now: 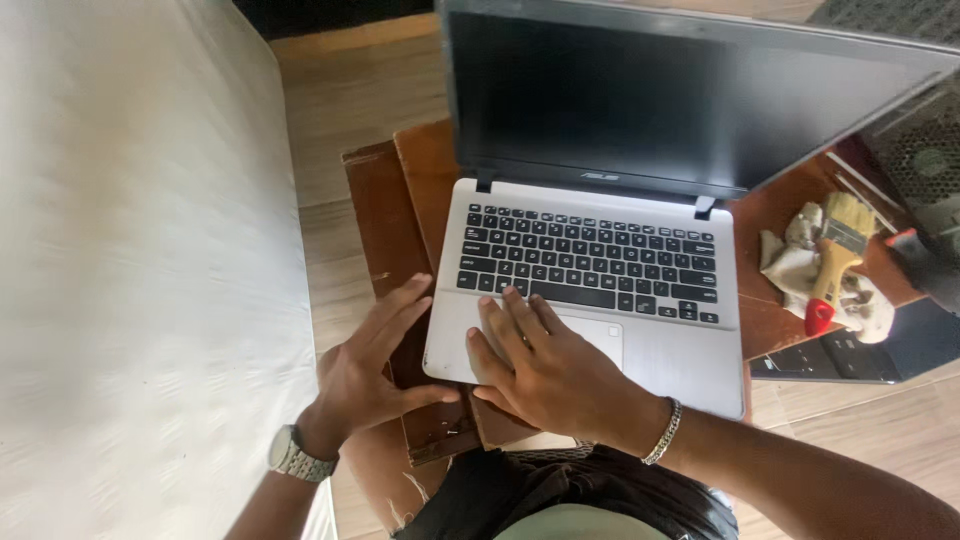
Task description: The person replaces a back panel, opens the laptop, and brushes dust off the internal motherboard and cooling fan with a brush.
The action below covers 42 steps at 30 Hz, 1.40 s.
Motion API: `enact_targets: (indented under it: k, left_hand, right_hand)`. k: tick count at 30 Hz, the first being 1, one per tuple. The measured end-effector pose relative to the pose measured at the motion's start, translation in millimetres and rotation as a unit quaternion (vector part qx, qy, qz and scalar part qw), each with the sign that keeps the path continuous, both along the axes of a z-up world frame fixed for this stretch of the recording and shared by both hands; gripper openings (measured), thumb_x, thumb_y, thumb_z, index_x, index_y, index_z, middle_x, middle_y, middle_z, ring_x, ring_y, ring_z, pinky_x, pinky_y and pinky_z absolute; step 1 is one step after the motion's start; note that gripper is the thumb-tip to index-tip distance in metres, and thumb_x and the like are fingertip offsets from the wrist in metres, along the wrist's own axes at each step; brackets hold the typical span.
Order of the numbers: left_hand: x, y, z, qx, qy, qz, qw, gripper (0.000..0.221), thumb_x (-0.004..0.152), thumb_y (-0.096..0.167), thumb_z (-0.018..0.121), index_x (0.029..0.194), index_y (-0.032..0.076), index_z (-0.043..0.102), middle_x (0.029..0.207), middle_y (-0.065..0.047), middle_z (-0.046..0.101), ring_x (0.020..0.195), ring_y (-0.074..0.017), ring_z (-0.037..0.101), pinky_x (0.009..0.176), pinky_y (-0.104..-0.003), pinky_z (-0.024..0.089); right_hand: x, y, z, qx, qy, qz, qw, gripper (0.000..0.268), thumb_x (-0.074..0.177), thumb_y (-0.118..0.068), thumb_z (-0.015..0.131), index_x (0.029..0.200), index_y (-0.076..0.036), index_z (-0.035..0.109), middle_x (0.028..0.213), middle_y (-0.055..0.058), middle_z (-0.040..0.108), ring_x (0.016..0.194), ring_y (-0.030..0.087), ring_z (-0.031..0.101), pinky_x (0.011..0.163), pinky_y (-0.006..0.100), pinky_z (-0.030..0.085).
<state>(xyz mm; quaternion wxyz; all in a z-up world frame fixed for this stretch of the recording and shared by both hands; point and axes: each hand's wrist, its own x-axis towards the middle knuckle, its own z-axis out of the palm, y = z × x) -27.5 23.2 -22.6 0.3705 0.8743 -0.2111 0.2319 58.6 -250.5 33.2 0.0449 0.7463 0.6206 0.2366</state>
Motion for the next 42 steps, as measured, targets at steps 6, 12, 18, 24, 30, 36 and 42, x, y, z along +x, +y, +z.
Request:
enact_targets:
  k: [6,12,18,24,30,36,42]
  left_hand:
    - [-2,-15,-14,-0.104,0.023,0.015,0.994,0.104,0.083,0.047,0.099,0.162,-0.002,0.052,0.167,-0.023,0.062,0.159,-0.0402,0.061,0.14,-0.057,0.044]
    - [0,-19,5,-0.163,0.064,-0.006,0.984,0.088,0.101,0.035,0.086,0.168,-0.003,0.044,0.176,-0.029,0.049,0.165,-0.0449,0.053,0.136,-0.056,0.047]
    - [17,-13,20,-0.119,0.07,-0.081,0.987,0.068,0.118,0.027,0.061,0.178,0.009,0.036,0.192,-0.026,0.016,0.182,-0.0477,0.017,0.149,-0.066,0.026]
    - [21,-5,10,-0.142,0.093,-0.1,0.98,0.089,0.081,-0.012,0.056,0.167,0.006,0.052,0.188,-0.026,0.029,0.18,-0.0517,0.023,0.147,-0.07,0.03]
    - [29,-13,25,-0.087,0.075,-0.011,0.993,0.088,0.089,0.018,0.095,0.166,0.003,0.053,0.179,-0.024,0.048,0.17,-0.0439,0.049,0.137,-0.06,0.049]
    - [31,-6,16,-0.014,0.118,-0.045,0.992,0.112,0.088,0.032,0.092,0.18,0.011,0.031,0.194,-0.018,0.016,0.181,-0.0437,0.025,0.143,-0.057,0.03]
    - [41,-7,28,0.005,0.119,-0.019,0.993,0.099,0.088,0.032,0.091,0.173,0.01,0.045,0.188,-0.018,0.035,0.177,-0.0414,0.034,0.142,-0.062,0.033]
  right_hand:
    - [0,0,-18,0.01,0.008,0.027,1.0,0.064,0.12,-0.052,0.055,0.147,0.006,0.061,0.142,0.045,0.067,0.128,0.062,0.071,0.109,0.066,0.064]
    - [-14,3,2,-0.037,-0.059,0.01,0.998,0.054,0.123,-0.031,0.054,0.149,0.016,0.054,0.139,0.046,0.067,0.128,0.06,0.073,0.108,0.062,0.068]
    - [-26,3,9,0.0,0.019,-0.03,0.999,0.056,0.121,-0.035,0.061,0.153,0.01,0.051,0.151,0.043,0.059,0.141,0.063,0.062,0.12,0.066,0.061]
    - [-28,-70,17,0.011,0.153,-0.104,0.983,0.099,0.106,-0.024,0.079,0.179,-0.002,0.016,0.184,0.029,0.028,0.172,0.048,0.033,0.142,0.069,0.03]
    - [-19,-170,25,0.085,0.244,-0.229,0.938,0.098,0.093,-0.042,0.088,0.173,-0.011,0.042,0.182,0.037,0.034,0.171,0.049,0.035,0.141,0.057,0.04]
    - [-12,-204,5,0.058,0.063,-0.18,0.98,0.089,0.109,-0.062,0.06,0.158,0.012,0.052,0.163,0.045,0.055,0.124,0.047,0.082,0.087,0.048,0.076]
    - [13,-209,-11,0.172,0.015,-0.074,0.982,0.033,0.104,0.01,0.086,0.13,0.012,0.067,0.13,0.041,0.076,0.116,0.047,0.085,0.094,0.048,0.077]
